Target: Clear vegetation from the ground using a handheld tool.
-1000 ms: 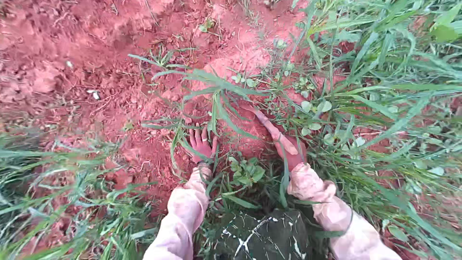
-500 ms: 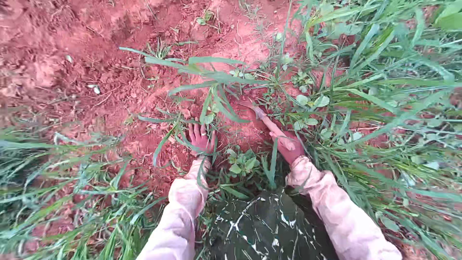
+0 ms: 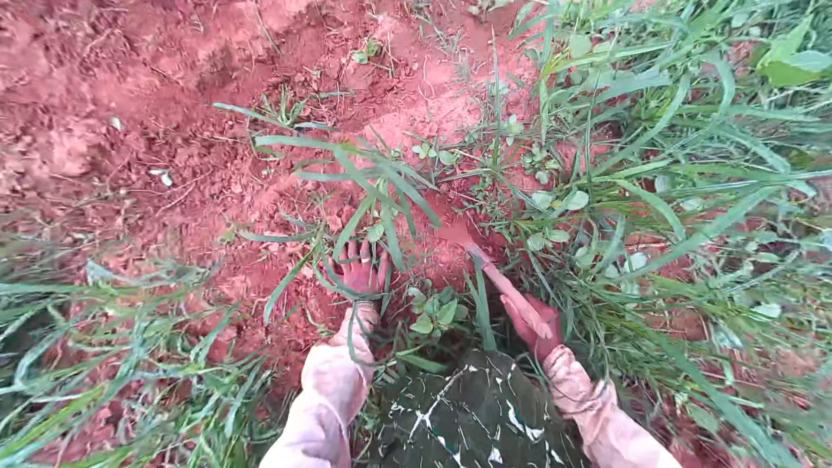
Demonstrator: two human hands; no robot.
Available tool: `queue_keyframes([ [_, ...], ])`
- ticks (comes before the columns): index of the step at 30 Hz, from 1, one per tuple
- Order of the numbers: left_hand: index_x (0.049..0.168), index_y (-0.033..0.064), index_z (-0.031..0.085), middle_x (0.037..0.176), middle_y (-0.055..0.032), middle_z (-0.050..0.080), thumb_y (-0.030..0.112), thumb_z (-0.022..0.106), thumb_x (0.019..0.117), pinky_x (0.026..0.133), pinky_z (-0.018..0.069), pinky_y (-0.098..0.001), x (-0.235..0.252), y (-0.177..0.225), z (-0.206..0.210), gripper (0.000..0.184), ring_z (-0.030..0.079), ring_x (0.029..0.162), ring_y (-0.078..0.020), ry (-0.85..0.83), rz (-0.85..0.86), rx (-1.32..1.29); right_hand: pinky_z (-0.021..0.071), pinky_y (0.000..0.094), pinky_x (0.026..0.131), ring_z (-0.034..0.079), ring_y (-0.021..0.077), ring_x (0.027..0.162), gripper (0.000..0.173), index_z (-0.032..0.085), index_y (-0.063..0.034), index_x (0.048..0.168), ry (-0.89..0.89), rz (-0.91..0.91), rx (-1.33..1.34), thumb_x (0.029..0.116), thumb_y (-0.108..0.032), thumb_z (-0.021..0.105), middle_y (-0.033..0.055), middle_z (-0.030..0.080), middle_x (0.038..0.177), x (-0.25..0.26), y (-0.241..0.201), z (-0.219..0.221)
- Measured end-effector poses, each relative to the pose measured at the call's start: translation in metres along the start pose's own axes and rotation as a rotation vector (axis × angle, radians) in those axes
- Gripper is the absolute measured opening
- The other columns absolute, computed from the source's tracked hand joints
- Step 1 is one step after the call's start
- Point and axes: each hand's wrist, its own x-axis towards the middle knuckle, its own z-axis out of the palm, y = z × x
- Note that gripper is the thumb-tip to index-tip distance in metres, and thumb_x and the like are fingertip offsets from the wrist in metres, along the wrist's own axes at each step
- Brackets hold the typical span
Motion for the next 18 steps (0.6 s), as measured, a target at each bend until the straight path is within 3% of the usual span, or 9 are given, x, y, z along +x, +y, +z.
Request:
queue_keyframes([
  [2, 0.132, -0.0015, 0.065, 0.136, -0.0311, 0.062, 0.05, 0.044, 0.0998, 0.114, 0.0225, -0.0702, 0.0, 0.0, 0.004, 0.064, 0.053, 0.132, -0.053, 0.049, 0.001, -0.008, 0.0565, 0.0624, 0.072, 0.074, 0.0452, 0.079, 0.044, 0.075, 0.0105, 0.098, 0.095, -0.004, -0.052, 0.0965, -0.032, 0.063, 0.0274, 0.074, 0.085, 0.003, 0.005, 0.008],
  [5, 0.132, -0.0012, 0.066, 0.136, -0.0308, 0.062, 0.049, 0.044, 0.0999, 0.114, 0.024, -0.0708, -0.001, -0.001, 0.003, 0.063, 0.053, 0.132, -0.054, 0.05, 0.02, -0.019, 0.053, 0.0638, 0.08, 0.072, 0.0457, 0.087, 0.048, 0.073, 0.0087, 0.099, 0.077, 0.104, -0.028, 0.0982, -0.039, 0.063, 0.0275, 0.073, 0.089, 0.051, -0.041, 0.017],
  [7, 0.13, -0.0002, 0.067, 0.135, -0.0302, 0.063, 0.05, 0.044, 0.1002, 0.113, 0.0247, -0.0701, 0.001, -0.004, 0.006, 0.063, 0.054, 0.131, -0.0529, 0.076, 0.034, -0.007, 0.0552, 0.0628, 0.074, 0.073, 0.0451, 0.081, 0.048, 0.074, 0.0089, 0.097, 0.158, -0.007, -0.072, 0.0966, -0.038, 0.064, 0.0268, 0.073, 0.084, 0.058, -0.039, 0.022],
  [11, 0.129, 0.0002, 0.067, 0.134, -0.0298, 0.063, 0.047, 0.046, 0.0992, 0.111, 0.0277, -0.0694, 0.008, 0.004, -0.002, 0.06, 0.056, 0.128, -0.0516, 0.024, 0.022, 0.019, 0.0548, 0.0615, 0.057, 0.072, 0.0445, 0.064, 0.051, 0.073, 0.0109, 0.095, 0.301, -0.098, -0.222, 0.0937, -0.039, 0.062, 0.0255, 0.072, 0.074, 0.007, 0.015, 0.017],
  [13, 0.127, -0.0017, 0.068, 0.132, -0.0309, 0.064, 0.043, 0.048, 0.0986, 0.109, 0.0284, -0.0704, 0.002, 0.007, -0.008, 0.057, 0.057, 0.127, -0.0536, 0.014, -0.004, -0.006, 0.0544, 0.0646, 0.062, 0.072, 0.0475, 0.069, 0.049, 0.073, 0.0123, 0.099, 0.257, -0.017, -0.198, 0.0938, -0.036, 0.063, 0.0284, 0.072, 0.079, 0.006, 0.009, 0.021],
  [15, 0.127, -0.0012, 0.069, 0.133, -0.0301, 0.064, 0.042, 0.05, 0.0984, 0.109, 0.0294, -0.0703, -0.002, 0.008, -0.009, 0.055, 0.056, 0.128, -0.0542, 0.005, -0.022, -0.021, 0.0535, 0.0664, 0.079, 0.072, 0.0495, 0.088, 0.049, 0.072, 0.0105, 0.11, 0.099, 0.1, -0.175, 0.0997, -0.036, 0.061, 0.0302, 0.073, 0.093, 0.043, -0.042, 0.015],
  [18, 0.13, 0.0013, 0.068, 0.137, -0.0292, 0.062, 0.046, 0.047, 0.0995, 0.109, 0.0282, -0.0728, 0.005, 0.004, -0.001, 0.058, 0.054, 0.131, -0.0535, 0.002, -0.013, -0.03, 0.0537, 0.0665, 0.079, 0.072, 0.0499, 0.089, 0.051, 0.072, 0.0108, 0.108, 0.103, 0.058, -0.168, 0.1001, -0.038, 0.061, 0.0308, 0.073, 0.093, 0.068, -0.055, 0.011],
])
